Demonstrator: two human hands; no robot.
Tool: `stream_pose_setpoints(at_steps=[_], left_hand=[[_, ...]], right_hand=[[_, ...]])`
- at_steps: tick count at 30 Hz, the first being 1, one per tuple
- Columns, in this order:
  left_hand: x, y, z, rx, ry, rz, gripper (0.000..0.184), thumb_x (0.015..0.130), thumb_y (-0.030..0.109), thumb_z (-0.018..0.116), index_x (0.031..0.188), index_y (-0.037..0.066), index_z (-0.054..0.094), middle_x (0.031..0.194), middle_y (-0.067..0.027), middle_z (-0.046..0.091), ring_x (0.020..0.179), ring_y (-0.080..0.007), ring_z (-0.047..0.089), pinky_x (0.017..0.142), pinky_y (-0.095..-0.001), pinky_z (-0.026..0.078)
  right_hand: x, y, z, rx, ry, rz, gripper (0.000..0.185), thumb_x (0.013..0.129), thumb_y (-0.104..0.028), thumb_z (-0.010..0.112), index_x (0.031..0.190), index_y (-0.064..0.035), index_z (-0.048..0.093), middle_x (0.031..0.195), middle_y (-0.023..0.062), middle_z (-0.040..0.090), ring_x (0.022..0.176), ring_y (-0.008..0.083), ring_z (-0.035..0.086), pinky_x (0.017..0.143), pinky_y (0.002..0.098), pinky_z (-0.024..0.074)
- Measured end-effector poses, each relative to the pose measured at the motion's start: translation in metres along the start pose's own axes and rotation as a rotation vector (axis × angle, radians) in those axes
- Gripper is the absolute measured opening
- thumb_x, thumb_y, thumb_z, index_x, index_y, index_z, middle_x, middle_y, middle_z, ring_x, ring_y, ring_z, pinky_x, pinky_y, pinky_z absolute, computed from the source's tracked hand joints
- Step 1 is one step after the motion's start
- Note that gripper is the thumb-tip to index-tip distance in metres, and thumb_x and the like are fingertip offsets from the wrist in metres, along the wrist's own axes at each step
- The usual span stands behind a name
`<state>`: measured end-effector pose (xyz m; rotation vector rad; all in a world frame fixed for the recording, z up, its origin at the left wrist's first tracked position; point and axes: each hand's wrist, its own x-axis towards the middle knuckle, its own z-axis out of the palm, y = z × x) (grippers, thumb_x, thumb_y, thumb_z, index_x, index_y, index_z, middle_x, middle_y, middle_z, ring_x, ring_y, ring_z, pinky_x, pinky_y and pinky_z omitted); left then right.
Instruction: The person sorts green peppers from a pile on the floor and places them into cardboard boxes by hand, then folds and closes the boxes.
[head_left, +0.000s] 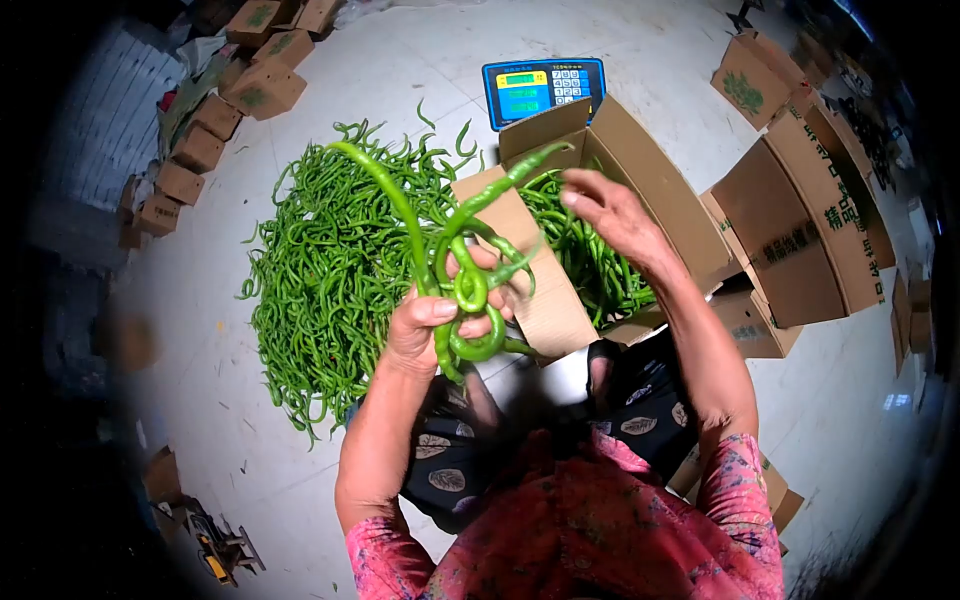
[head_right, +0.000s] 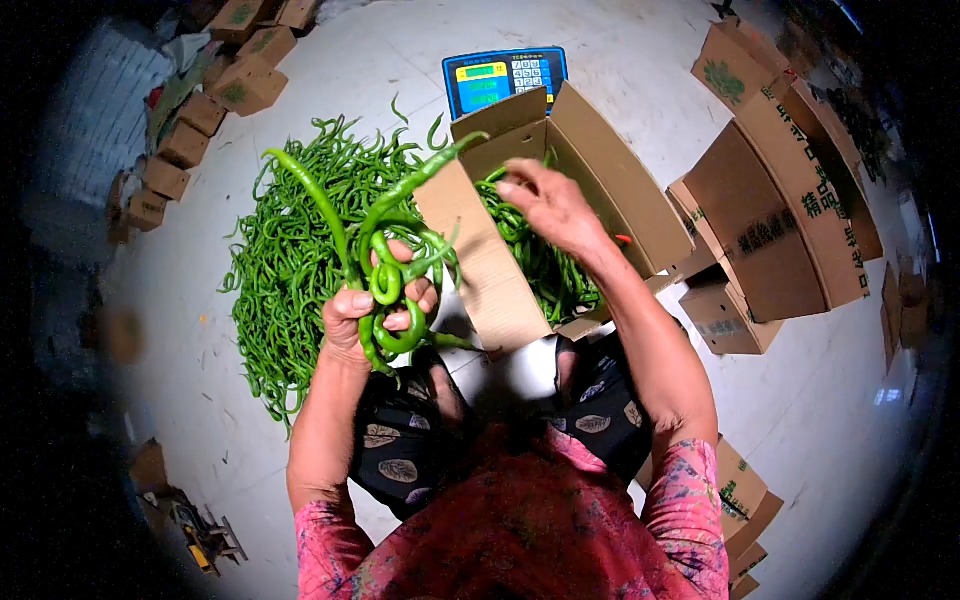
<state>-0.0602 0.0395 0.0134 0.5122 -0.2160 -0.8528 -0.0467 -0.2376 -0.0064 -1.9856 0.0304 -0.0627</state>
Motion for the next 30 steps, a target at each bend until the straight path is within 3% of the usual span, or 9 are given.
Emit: stream_pose_setpoints(at_steps=[4, 8, 13, 20, 22, 23, 24, 28, 30], left_hand=[[0.003, -0.009, 0.009, 0.050, -0.025, -0.098, 0.065, 0.067, 0.013, 0.069, 0.126, -0.004, 0.048, 0.096, -0.0210, 0.062, 0.086, -0.0282, 0.063, 0.055, -0.0216, 0.045], [0.002, -0.014, 0.013, 0.080, 0.007, -0.125, 0.069, 0.064, 0.015, 0.070, 0.126, -0.005, 0.047, 0.097, -0.0194, 0.060, 0.082, -0.0263, 0.062, 0.053, -0.0212, 0.046], [-0.002, -0.009, 0.017, 0.088, 0.085, -0.145, 0.073, 0.063, 0.015, 0.070, 0.127, -0.006, 0.043, 0.087, -0.0211, 0.058, 0.078, -0.0285, 0.058, 0.050, -0.0210, 0.048], [-0.004, -0.011, 0.004, -0.009, -0.035, -0.037, 0.073, 0.071, 0.014, 0.065, 0.138, -0.003, 0.040, 0.094, -0.0277, 0.061, 0.079, -0.0248, 0.060, 0.055, -0.0217, 0.045], [-0.002, -0.007, 0.002, -0.008, -0.044, -0.022, 0.070, 0.072, 0.014, 0.064, 0.136, -0.002, 0.041, 0.093, -0.0293, 0.061, 0.082, -0.0266, 0.059, 0.055, -0.0220, 0.044], [-0.001, -0.006, 0.004, -0.037, -0.014, -0.006, 0.067, 0.074, 0.014, 0.062, 0.135, -0.002, 0.042, 0.093, -0.0309, 0.060, 0.083, -0.0272, 0.058, 0.055, -0.0227, 0.044], [0.001, -0.003, 0.006, -0.007, 0.038, 0.002, 0.071, 0.072, 0.018, 0.068, 0.136, 0.001, 0.042, 0.089, -0.0184, 0.052, 0.084, -0.0284, 0.050, 0.052, -0.0218, 0.046], [0.008, 0.000, 0.002, 0.036, 0.152, 0.152, 0.061, 0.080, 0.017, 0.065, 0.136, 0.003, 0.044, 0.101, -0.0202, 0.056, 0.096, -0.0284, 0.056, 0.059, -0.0231, 0.048], [0.011, -0.003, -0.001, 0.060, 0.247, 0.194, 0.056, 0.082, 0.014, 0.063, 0.134, 0.004, 0.046, 0.104, -0.0183, 0.060, 0.094, -0.0261, 0.058, 0.063, -0.0247, 0.049]], right_hand=[[-0.018, -0.048, 0.024, 0.422, -0.473, 0.164, 0.052, 0.090, -0.034, 0.062, 0.130, -0.0018, 0.053, 0.112, 0.0073, 0.062, 0.100, 0.0171, 0.058, 0.090, 0.0315, 0.0471], [-0.027, -0.052, 0.033, 0.596, -0.619, 0.114, 0.037, 0.085, -0.024, 0.067, 0.114, 0.0002, 0.063, 0.108, 0.0055, 0.066, 0.098, 0.0168, 0.059, 0.092, 0.0310, 0.0444], [-0.024, -0.043, 0.020, 0.516, -0.434, 0.182, 0.036, 0.088, -0.028, 0.067, 0.111, -0.0005, 0.059, 0.081, 0.0014, 0.059, 0.063, 0.0060, 0.048, 0.049, 0.0214, 0.0370], [-0.002, -0.007, -0.015, 0.266, 0.161, 0.204, 0.030, 0.089, -0.025, 0.064, 0.108, -0.0014, 0.059, 0.080, 0.0016, 0.057, 0.066, 0.0093, 0.051, 0.055, 0.0258, 0.0435], [0.004, 0.000, -0.016, 0.076, 0.428, 0.115, 0.049, 0.090, -0.031, 0.062, 0.125, 0.0020, 0.053, 0.108, 0.0163, 0.064, 0.099, 0.0209, 0.061, 0.083, 0.0346, 0.0506], [0.003, 0.002, -0.017, 0.064, 0.411, 0.096, 0.051, 0.091, -0.033, 0.061, 0.127, 0.0016, 0.053, 0.114, 0.0180, 0.062, 0.106, 0.0223, 0.059, 0.087, 0.0357, 0.0492], [0.001, -0.003, -0.017, 0.052, 0.394, 0.077, 0.052, 0.092, -0.035, 0.059, 0.129, 0.0012, 0.052, 0.120, 0.0197, 0.061, 0.113, 0.0237, 0.057, 0.092, 0.0369, 0.0478], [-0.023, -0.033, 0.014, 0.291, -0.091, 0.035, 0.054, 0.093, -0.045, 0.057, 0.126, -0.0020, 0.055, 0.109, 0.0108, 0.063, 0.094, 0.0164, 0.061, 0.081, 0.0304, 0.0508], [-0.040, -0.055, 0.029, 0.361, -0.294, 0.124, 0.059, 0.094, -0.040, 0.057, 0.137, -0.0018, 0.044, 0.126, 0.0127, 0.056, 0.112, 0.0196, 0.058, 0.094, 0.0336, 0.0468]])
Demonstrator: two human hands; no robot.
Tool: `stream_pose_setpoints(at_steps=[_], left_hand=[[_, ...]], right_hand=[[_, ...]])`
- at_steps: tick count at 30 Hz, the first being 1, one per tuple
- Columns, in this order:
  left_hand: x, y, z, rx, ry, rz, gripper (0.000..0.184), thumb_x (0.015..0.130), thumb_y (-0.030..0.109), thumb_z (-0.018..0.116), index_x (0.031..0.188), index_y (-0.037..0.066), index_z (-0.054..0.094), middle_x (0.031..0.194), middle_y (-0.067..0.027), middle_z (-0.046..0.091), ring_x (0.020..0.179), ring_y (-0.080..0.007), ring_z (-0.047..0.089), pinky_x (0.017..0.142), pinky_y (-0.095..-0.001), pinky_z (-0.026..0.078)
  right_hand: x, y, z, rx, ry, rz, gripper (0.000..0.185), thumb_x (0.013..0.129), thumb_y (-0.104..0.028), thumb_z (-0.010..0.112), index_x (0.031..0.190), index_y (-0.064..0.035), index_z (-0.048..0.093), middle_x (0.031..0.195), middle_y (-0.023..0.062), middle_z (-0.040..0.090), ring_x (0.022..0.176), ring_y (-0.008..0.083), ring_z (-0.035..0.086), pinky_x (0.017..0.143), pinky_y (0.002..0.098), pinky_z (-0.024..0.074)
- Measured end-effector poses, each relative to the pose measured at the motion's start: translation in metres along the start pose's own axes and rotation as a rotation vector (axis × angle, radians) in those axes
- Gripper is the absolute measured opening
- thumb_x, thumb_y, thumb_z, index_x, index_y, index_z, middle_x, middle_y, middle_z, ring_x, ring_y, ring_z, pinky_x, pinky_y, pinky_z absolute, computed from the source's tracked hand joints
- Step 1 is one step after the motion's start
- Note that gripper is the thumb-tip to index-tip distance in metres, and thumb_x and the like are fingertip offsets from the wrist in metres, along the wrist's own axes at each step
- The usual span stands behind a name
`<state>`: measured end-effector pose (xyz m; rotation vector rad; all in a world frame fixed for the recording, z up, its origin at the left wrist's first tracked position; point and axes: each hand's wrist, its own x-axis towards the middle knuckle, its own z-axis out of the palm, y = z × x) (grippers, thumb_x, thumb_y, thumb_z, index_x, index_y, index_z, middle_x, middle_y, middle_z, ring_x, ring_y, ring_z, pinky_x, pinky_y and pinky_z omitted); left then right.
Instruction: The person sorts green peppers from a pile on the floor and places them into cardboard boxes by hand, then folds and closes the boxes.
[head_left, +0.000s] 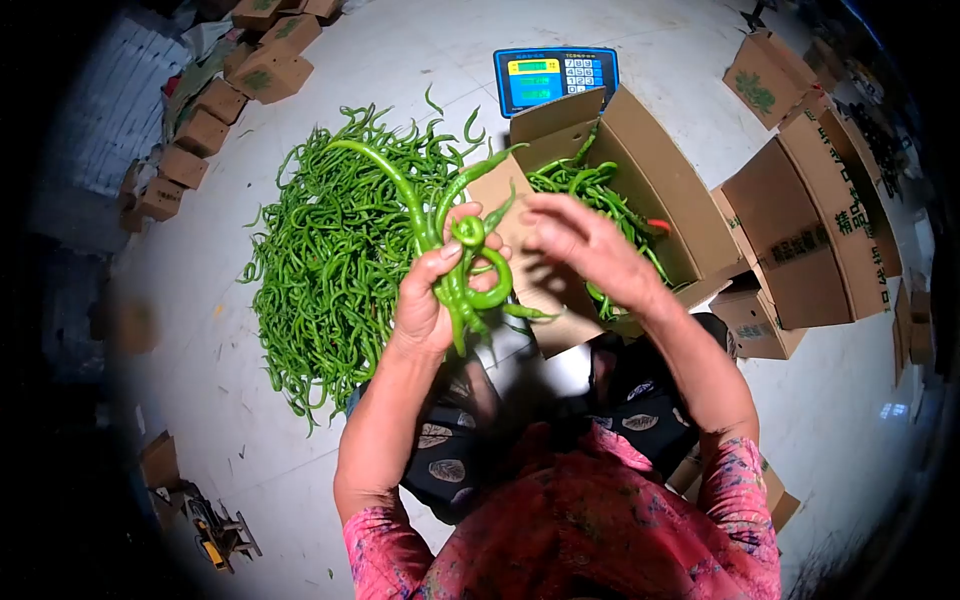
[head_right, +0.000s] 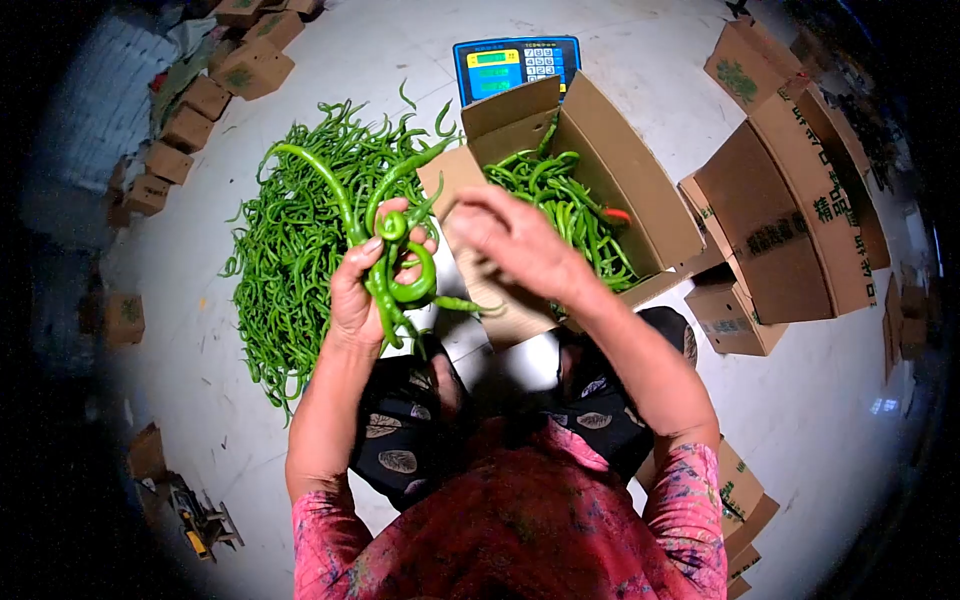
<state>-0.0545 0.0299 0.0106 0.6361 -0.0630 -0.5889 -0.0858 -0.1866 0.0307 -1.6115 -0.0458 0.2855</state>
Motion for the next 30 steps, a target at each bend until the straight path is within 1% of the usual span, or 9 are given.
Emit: stream_pose_setpoints(at_steps=[1, 3, 7, 14, 18, 23, 26, 27, 30], left_hand=[[0.002, -0.003, -0.004, -0.010, -0.013, 0.018, 0.051, 0.083, 0.013, 0.061, 0.131, 0.005, 0.048, 0.106, -0.0159, 0.062, 0.090, -0.0245, 0.060, 0.068, -0.0274, 0.052], [0.007, -0.011, -0.006, 0.183, 0.105, 0.095, 0.044, 0.089, 0.017, 0.061, 0.130, 0.006, 0.050, 0.106, -0.0140, 0.063, 0.091, -0.0214, 0.063, 0.075, -0.0298, 0.056], [0.007, -0.020, 0.001, 0.223, 0.206, 0.118, 0.036, 0.093, 0.023, 0.061, 0.126, 0.007, 0.057, 0.111, -0.0089, 0.064, 0.096, -0.0184, 0.063, 0.079, -0.0321, 0.056], [0.008, -0.018, 0.003, 0.196, 0.194, 0.066, 0.035, 0.094, 0.017, 0.061, 0.125, 0.003, 0.053, 0.107, -0.0098, 0.063, 0.094, -0.0188, 0.064, 0.075, -0.0342, 0.058], [0.011, -0.020, 0.000, 0.252, 0.196, 0.122, 0.029, 0.092, 0.016, 0.063, 0.118, 0.005, 0.059, 0.108, -0.0095, 0.065, 0.093, -0.0175, 0.063, 0.078, -0.0297, 0.053], [0.013, -0.027, 0.000, 0.304, 0.353, 0.160, 0.032, 0.091, 0.018, 0.065, 0.119, 0.004, 0.059, 0.101, -0.0052, 0.063, 0.090, -0.0150, 0.061, 0.082, -0.0303, 0.052], [0.011, -0.030, 0.003, 0.281, 0.291, 0.147, 0.032, 0.091, 0.019, 0.065, 0.119, 0.004, 0.060, 0.103, -0.0054, 0.062, 0.094, -0.0149, 0.060, 0.085, -0.0313, 0.051], [0.010, -0.029, 0.004, 0.282, 0.255, 0.118, 0.033, 0.091, 0.021, 0.066, 0.119, 0.005, 0.060, 0.106, -0.0040, 0.062, 0.095, -0.0123, 0.058, 0.082, -0.0296, 0.050], [0.008, -0.022, -0.001, 0.367, 0.253, 0.060, 0.034, 0.091, 0.022, 0.066, 0.120, 0.005, 0.060, 0.108, -0.0027, 0.062, 0.092, -0.0090, 0.057, 0.075, -0.0267, 0.049]], right_hand=[[0.002, 0.009, 0.015, 0.055, -0.009, -0.104, 0.066, 0.087, -0.038, 0.068, 0.138, -0.0066, 0.041, 0.124, 0.0116, 0.055, 0.101, 0.0166, 0.059, 0.082, 0.0313, 0.0526], [0.003, 0.023, 0.038, 0.299, -0.146, -0.137, 0.088, 0.079, -0.030, 0.078, 0.145, -0.0044, 0.027, 0.135, 0.0143, 0.047, 0.113, 0.0197, 0.055, 0.090, 0.0346, 0.0513], [0.001, 0.023, 0.052, -0.262, 0.073, -0.381, 0.081, 0.082, -0.025, 0.072, 0.145, -0.0050, 0.027, 0.138, 0.0220, 0.046, 0.123, 0.0375, 0.051, 0.105, 0.0414, 0.0378], [0.005, 0.030, 0.039, 0.121, 0.013, -0.104, 0.048, 0.093, -0.024, 0.055, 0.136, -0.0061, 0.045, 0.116, 0.0184, 0.062, 0.098, 0.0254, 0.064, 0.085, 0.0373, 0.0502], [0.009, 0.037, 0.036, 0.033, 0.094, -0.051, 0.036, 0.095, -0.027, 0.052, 0.122, -0.0037, 0.057, 0.099, 0.0144, 0.063, 0.083, 0.0221, 0.064, 0.078, 0.0351, 0.0501], [0.003, 0.028, 0.046, -0.359, 0.073, -0.161, 0.061, 0.077, -0.039, 0.076, 0.116, 0.0045, 0.058, 0.108, 0.0196, 0.057, 0.106, 0.0314, 0.056, 0.089, 0.0397, 0.0442], [0.009, 0.040, 0.043, -0.358, 0.155, -0.237, 0.060, 0.076, -0.035, 0.076, 0.114, 0.0076, 0.058, 0.106, 0.0195, 0.058, 0.104, 0.0319, 0.057, 0.090, 0.0396, 0.0443], [0.012, 0.038, 0.038, -0.349, 0.108, -0.194, 0.039, 0.081, -0.025, 0.074, 0.109, -0.0012, 0.062, 0.101, 0.0112, 0.057, 0.098, 0.0220, 0.055, 0.088, 0.0345, 0.0435], [0.006, 0.022, 0.025, -0.057, 0.015, -0.103, 0.034, 0.086, -0.023, 0.067, 0.113, -0.0026, 0.062, 0.094, 0.0072, 0.063, 0.085, 0.0140, 0.058, 0.076, 0.0306, 0.0466]])
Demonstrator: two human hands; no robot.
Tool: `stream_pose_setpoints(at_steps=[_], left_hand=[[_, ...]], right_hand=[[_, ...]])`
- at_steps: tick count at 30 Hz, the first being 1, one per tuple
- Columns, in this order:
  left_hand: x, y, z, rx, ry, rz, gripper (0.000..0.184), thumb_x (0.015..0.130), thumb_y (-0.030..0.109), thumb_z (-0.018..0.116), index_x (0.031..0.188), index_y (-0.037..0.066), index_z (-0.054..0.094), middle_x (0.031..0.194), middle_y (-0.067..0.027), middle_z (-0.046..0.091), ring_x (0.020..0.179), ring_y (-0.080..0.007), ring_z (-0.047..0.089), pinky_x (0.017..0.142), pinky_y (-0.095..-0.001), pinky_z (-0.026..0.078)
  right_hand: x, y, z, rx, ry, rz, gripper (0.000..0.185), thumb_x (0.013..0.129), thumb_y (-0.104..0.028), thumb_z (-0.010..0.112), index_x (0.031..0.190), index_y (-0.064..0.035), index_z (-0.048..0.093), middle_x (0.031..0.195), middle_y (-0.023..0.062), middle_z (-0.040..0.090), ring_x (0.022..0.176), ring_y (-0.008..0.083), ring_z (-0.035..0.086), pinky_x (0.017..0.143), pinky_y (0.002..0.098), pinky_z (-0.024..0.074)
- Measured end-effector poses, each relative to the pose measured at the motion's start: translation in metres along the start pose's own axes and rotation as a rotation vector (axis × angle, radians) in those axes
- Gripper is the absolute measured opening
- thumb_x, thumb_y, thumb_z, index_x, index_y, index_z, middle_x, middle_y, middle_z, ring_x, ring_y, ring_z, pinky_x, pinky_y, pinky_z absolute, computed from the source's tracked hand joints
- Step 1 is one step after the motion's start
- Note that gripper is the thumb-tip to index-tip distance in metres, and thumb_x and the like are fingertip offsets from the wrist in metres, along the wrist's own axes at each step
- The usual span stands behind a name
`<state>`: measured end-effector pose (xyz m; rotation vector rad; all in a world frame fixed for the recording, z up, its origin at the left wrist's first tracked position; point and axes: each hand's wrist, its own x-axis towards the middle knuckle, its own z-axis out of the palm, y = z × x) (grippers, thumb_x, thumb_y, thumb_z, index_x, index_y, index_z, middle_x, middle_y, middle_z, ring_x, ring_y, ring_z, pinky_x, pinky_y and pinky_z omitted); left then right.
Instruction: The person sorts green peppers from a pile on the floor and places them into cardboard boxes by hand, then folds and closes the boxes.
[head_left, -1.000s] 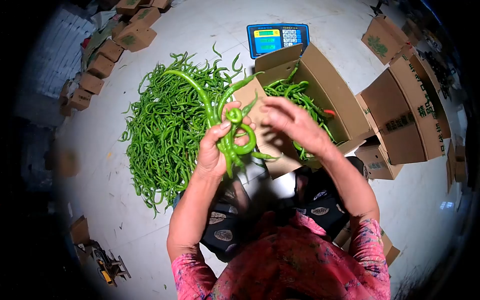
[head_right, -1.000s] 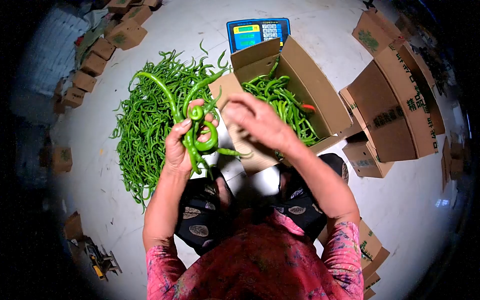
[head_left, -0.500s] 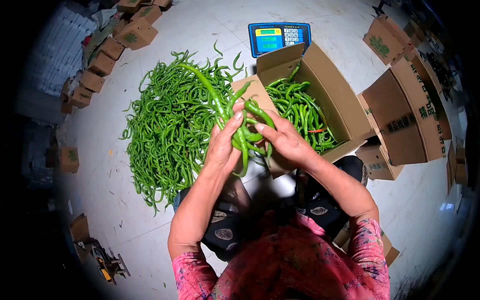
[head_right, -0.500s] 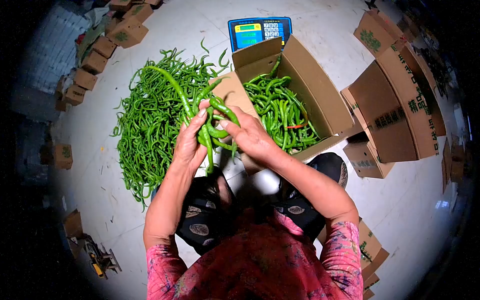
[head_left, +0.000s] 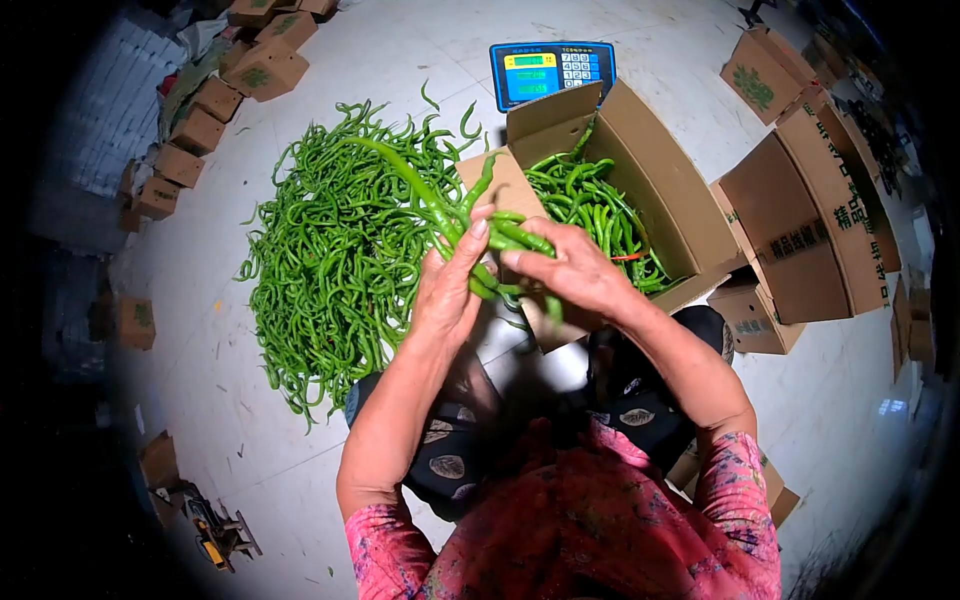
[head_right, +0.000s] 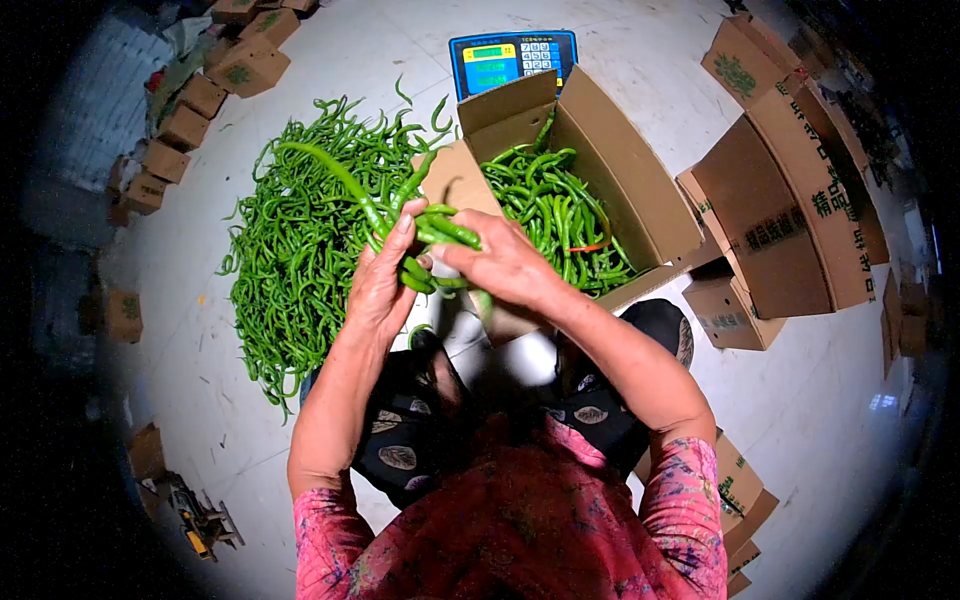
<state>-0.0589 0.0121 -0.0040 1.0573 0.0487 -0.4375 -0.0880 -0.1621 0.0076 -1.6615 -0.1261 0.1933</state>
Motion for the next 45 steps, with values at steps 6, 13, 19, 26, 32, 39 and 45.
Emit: stream_pose_setpoints(at_steps=[6, 13, 19, 26, 32, 39, 45], left_hand=[[0.002, -0.002, -0.002, -0.010, 0.041, -0.069, 0.032, 0.088, 0.014, 0.069, 0.118, 0.005, 0.060, 0.106, -0.0018, 0.064, 0.085, -0.0078, 0.058, 0.060, -0.0209, 0.047], [-0.006, 0.016, 0.000, 0.073, 0.017, -0.044, 0.037, 0.089, 0.020, 0.067, 0.120, 0.001, 0.057, 0.095, -0.0101, 0.067, 0.083, -0.0157, 0.065, 0.060, -0.0224, 0.048], [-0.008, 0.028, -0.024, -0.120, 0.067, -0.015, 0.031, 0.090, 0.019, 0.065, 0.116, 0.003, 0.059, 0.078, -0.0039, 0.061, 0.076, -0.0156, 0.061, 0.058, -0.0228, 0.045], [-0.019, 0.033, -0.022, -0.131, -0.014, -0.023, 0.028, 0.094, 0.017, 0.060, 0.116, 0.001, 0.058, 0.081, -0.0041, 0.059, 0.079, -0.0152, 0.057, 0.058, -0.0201, 0.046], [-0.014, 0.033, -0.020, -0.193, -0.057, -0.041, 0.030, 0.097, 0.020, 0.056, 0.119, 0.000, 0.056, 0.082, -0.0056, 0.058, 0.079, -0.0160, 0.057, 0.058, -0.0209, 0.045], [-0.012, 0.036, -0.035, -0.495, -0.168, -0.036, 0.039, 0.100, 0.029, 0.050, 0.124, -0.002, 0.052, 0.075, -0.0101, 0.061, 0.078, -0.0180, 0.056, 0.055, -0.0217, 0.041], [-0.007, 0.028, -0.026, -0.427, -0.200, -0.065, 0.037, 0.099, 0.028, 0.052, 0.121, -0.002, 0.054, 0.074, -0.0079, 0.057, 0.076, -0.0185, 0.054, 0.053, -0.0212, 0.040]], right_hand=[[0.000, -0.001, -0.008, -0.546, 0.058, -0.241, 0.033, 0.087, -0.021, 0.063, 0.114, -0.0018, 0.060, 0.095, 0.0177, 0.066, 0.083, 0.0214, 0.064, 0.075, 0.0365, 0.0489], [0.010, -0.003, -0.042, 0.147, 0.074, 0.063, 0.034, 0.089, -0.016, 0.064, 0.120, -0.0027, 0.059, 0.096, 0.0033, 0.066, 0.094, 0.0130, 0.059, 0.086, 0.0280, 0.0470], [0.015, 0.005, -0.075, 0.385, 0.230, 0.181, 0.025, 0.093, -0.012, 0.062, 0.116, -0.0040, 0.060, 0.093, 0.0039, 0.067, 0.075, 0.0049, 0.058, 0.061, 0.0172, 0.0465], [0.022, 0.007, -0.100, 0.509, 0.393, 0.122, 0.026, 0.095, -0.011, 0.057, 0.119, 0.0004, 0.056, 0.099, 0.0081, 0.066, 0.082, 0.0096, 0.061, 0.065, 0.0186, 0.0531], [0.065, 0.071, -0.127, -0.299, 0.523, 0.434, 0.053, 0.092, -0.044, 0.059, 0.114, 0.0041, 0.062, 0.117, 0.0183, 0.063, 0.105, 0.0287, 0.060, 0.089, 0.0451, 0.0462], [0.036, 0.022, -0.088, -0.383, 0.026, 0.216, 0.047, 0.090, -0.039, 0.060, 0.121, -0.0044, 0.062, 0.112, 0.0108, 0.067, 0.104, 0.0212, 0.061, 0.090, 0.0362, 0.0472], [0.012, -0.001, -0.012, -0.104, -0.270, 0.062, 0.046, 0.092, -0.040, 0.060, 0.120, -0.0029, 0.062, 0.108, 0.0072, 0.065, 0.100, 0.0131, 0.057, 0.088, 0.0293, 0.0456]])
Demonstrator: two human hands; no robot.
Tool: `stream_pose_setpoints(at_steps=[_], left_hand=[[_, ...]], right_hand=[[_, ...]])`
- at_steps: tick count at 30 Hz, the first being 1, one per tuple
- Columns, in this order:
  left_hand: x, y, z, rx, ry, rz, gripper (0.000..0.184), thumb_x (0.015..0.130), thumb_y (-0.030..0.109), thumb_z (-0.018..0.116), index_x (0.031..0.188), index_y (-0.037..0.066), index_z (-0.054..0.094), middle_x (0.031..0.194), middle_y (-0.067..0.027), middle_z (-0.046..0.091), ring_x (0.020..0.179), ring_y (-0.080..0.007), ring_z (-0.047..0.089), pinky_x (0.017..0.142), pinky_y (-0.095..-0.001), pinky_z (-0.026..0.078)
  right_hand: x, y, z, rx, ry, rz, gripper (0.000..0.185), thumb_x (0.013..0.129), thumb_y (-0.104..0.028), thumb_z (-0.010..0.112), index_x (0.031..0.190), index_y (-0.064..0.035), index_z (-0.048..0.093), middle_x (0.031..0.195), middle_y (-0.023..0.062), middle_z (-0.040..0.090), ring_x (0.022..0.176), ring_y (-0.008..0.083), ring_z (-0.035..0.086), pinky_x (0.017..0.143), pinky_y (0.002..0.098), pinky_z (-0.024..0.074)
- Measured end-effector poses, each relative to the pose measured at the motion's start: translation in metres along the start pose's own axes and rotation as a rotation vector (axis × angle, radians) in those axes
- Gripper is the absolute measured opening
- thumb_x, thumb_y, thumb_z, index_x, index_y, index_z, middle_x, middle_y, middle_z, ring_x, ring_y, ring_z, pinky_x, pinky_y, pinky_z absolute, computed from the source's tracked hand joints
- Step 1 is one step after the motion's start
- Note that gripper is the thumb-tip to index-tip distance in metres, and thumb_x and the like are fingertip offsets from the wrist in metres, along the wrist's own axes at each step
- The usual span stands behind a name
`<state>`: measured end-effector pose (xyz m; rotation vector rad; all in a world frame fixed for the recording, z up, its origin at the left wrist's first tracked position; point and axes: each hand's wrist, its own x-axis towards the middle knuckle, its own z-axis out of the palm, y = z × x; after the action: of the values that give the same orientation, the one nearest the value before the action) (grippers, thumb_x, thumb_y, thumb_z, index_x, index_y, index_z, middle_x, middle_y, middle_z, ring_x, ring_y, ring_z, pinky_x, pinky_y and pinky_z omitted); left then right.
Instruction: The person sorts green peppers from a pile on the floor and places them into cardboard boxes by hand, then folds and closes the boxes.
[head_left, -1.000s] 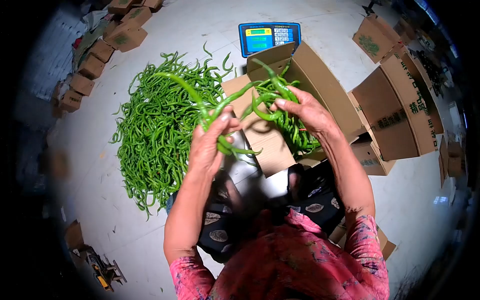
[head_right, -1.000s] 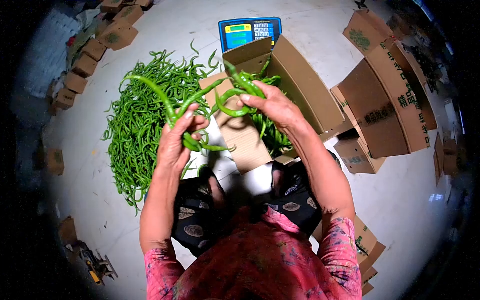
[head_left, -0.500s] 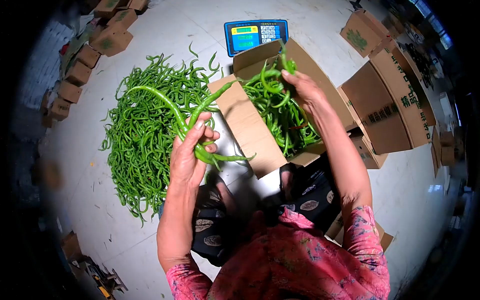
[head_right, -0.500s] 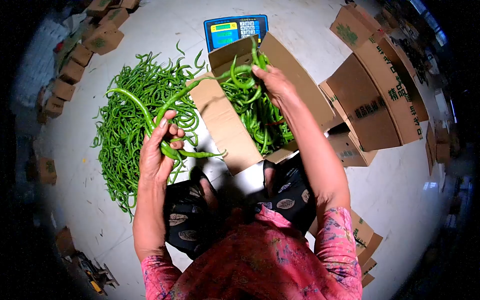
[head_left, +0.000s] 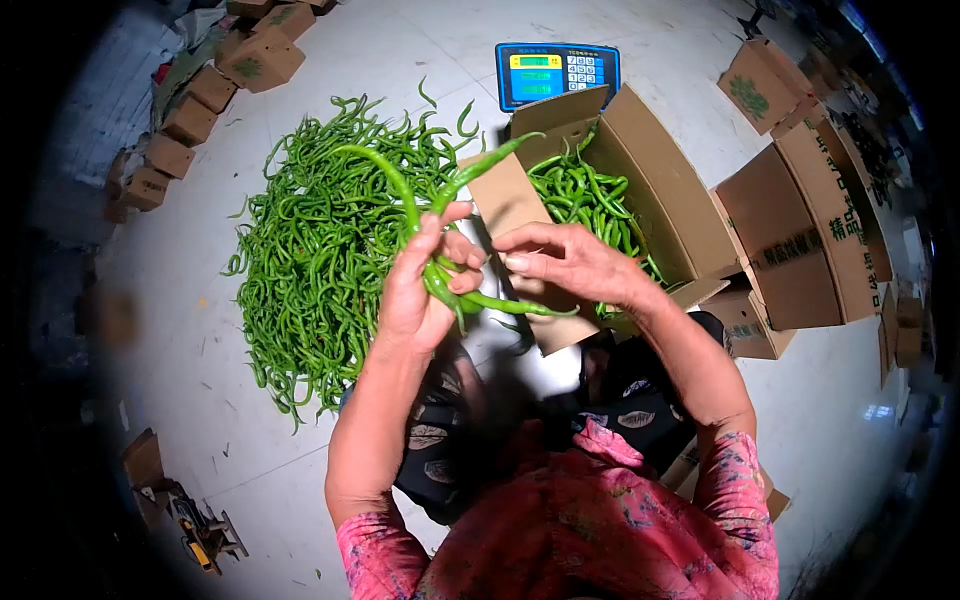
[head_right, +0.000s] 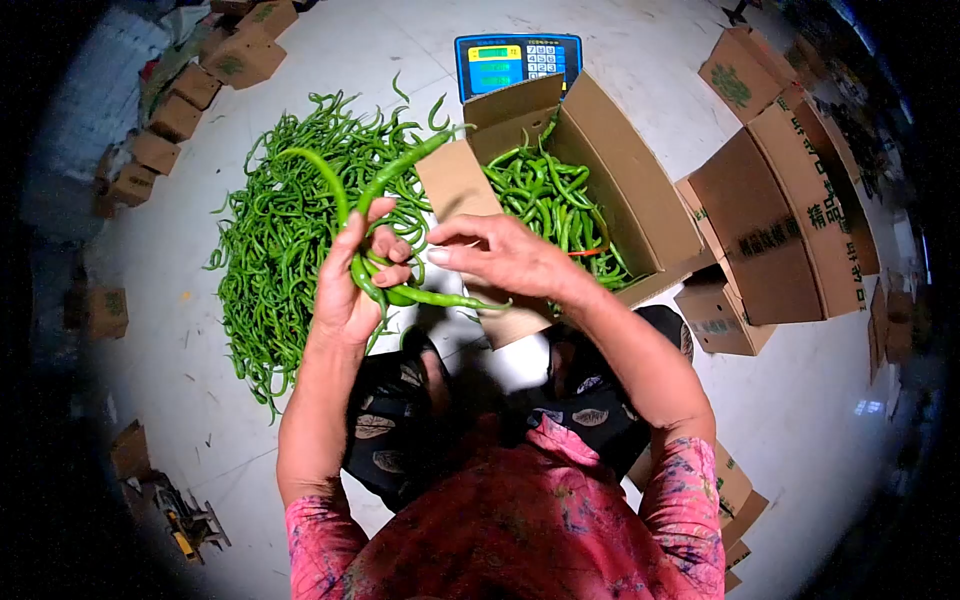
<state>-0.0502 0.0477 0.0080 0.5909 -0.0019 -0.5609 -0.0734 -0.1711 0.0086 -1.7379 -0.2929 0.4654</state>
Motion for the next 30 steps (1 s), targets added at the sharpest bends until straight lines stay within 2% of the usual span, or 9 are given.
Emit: stream_pose_setpoints(at_steps=[4, 7, 13, 15, 19, 21, 23, 28, 30], left_hand=[[-0.004, -0.007, 0.012, 0.402, 0.010, -0.068, 0.031, 0.094, 0.022, 0.060, 0.116, 0.000, 0.058, 0.073, -0.0042, 0.056, 0.072, -0.0133, 0.054, 0.055, -0.0205, 0.039], [-0.007, -0.020, 0.023, 0.567, -0.066, -0.186, 0.035, 0.091, 0.024, 0.064, 0.117, 0.001, 0.060, 0.078, -0.0008, 0.057, 0.073, -0.0087, 0.055, 0.058, -0.0196, 0.038], [0.000, -0.023, 0.026, 0.545, -0.052, -0.228, 0.043, 0.093, 0.028, 0.062, 0.125, 0.000, 0.055, 0.093, -0.0042, 0.061, 0.086, -0.0096, 0.057, 0.061, -0.0192, 0.040], [0.001, -0.025, 0.031, 0.615, -0.025, -0.213, 0.044, 0.093, 0.028, 0.061, 0.127, 0.001, 0.054, 0.100, -0.0060, 0.063, 0.091, -0.0099, 0.056, 0.063, -0.0185, 0.041], [0.003, -0.029, 0.029, 0.892, -0.011, -0.175, 0.041, 0.093, 0.032, 0.058, 0.122, 0.002, 0.058, 0.104, -0.0060, 0.065, 0.087, -0.0062, 0.057, 0.059, -0.0190, 0.043], [0.005, -0.031, 0.025, 1.109, -0.091, -0.113, 0.040, 0.094, 0.036, 0.058, 0.117, 0.004, 0.063, 0.101, -0.0056, 0.066, 0.091, -0.0097, 0.058, 0.071, -0.0239, 0.046], [0.009, -0.038, 0.021, 1.238, -0.188, -0.045, 0.041, 0.094, 0.037, 0.058, 0.117, 0.003, 0.063, 0.095, -0.0045, 0.066, 0.086, -0.0109, 0.057, 0.073, -0.0262, 0.045], [0.012, -0.015, 0.017, 0.787, -0.024, -0.231, 0.054, 0.095, 0.047, 0.053, 0.117, -0.002, 0.060, 0.100, -0.0103, 0.066, 0.081, -0.0123, 0.060, 0.059, -0.0219, 0.046], [0.016, 0.000, 0.009, 0.430, 0.005, -0.100, 0.048, 0.101, 0.037, 0.044, 0.122, -0.005, 0.054, 0.101, -0.0147, 0.065, 0.075, -0.0127, 0.059, 0.048, -0.0170, 0.040]], right_hand=[[0.008, -0.006, 0.007, 0.473, 0.058, -0.059, 0.057, 0.094, -0.044, 0.057, 0.128, 0.0021, 0.052, 0.124, 0.0107, 0.057, 0.115, 0.0204, 0.055, 0.099, 0.0332, 0.0424], [0.013, -0.005, 0.006, 0.795, 0.126, 0.006, 0.039, 0.096, -0.034, 0.058, 0.112, 0.0020, 0.057, 0.113, 0.0123, 0.061, 0.107, 0.0170, 0.059, 0.091, 0.0273, 0.0476], [0.006, 0.003, -0.022, 1.126, 0.353, -0.085, 0.021, 0.098, -0.017, 0.049, 0.106, 0.0013, 0.056, 0.103, 0.0171, 0.063, 0.092, 0.0235, 0.064, 0.086, 0.0393, 0.0520], [0.007, 0.011, -0.028, 1.188, 0.315, -0.115, 0.019, 0.097, -0.015, 0.051, 0.105, 0.0007, 0.057, 0.096, 0.0121, 0.062, 0.080, 0.0173, 0.061, 0.073, 0.0305, 0.0521], [-0.004, -0.008, -0.032, 0.883, 0.295, -0.021, 0.026, 0.092, -0.021, 0.064, 0.108, -0.0019, 0.060, 0.083, 0.0005, 0.059, 0.057, 0.0036, 0.044, 0.049, 0.0194, 0.0352], [-0.007, -0.033, -0.023, 0.553, 0.372, 0.090, 0.029, 0.088, -0.025, 0.070, 0.107, -0.0049, 0.061, 0.076, -0.0042, 0.056, 0.051, 0.0007, 0.037, 0.043, 0.0177, 0.0263], [-0.001, -0.026, -0.017, 0.653, 0.215, 0.098, 0.027, 0.086, -0.020, 0.070, 0.103, -0.0020, 0.057, 0.071, 0.0003, 0.053, 0.049, 0.0069, 0.047, 0.039, 0.0207, 0.0346], [0.003, -0.009, -0.029, 0.525, 0.415, 0.009, 0.025, 0.093, -0.028, 0.062, 0.098, -0.0036, 0.058, 0.078, 0.0033, 0.058, 0.063, 0.0092, 0.054, 0.052, 0.0234, 0.0420], [-0.008, -0.012, -0.050, 0.728, 0.396, -0.106, 0.020, 0.095, -0.022, 0.057, 0.101, -0.0020, 0.057, 0.079, 0.0034, 0.058, 0.068, 0.0094, 0.055, 0.054, 0.0220, 0.0454]])
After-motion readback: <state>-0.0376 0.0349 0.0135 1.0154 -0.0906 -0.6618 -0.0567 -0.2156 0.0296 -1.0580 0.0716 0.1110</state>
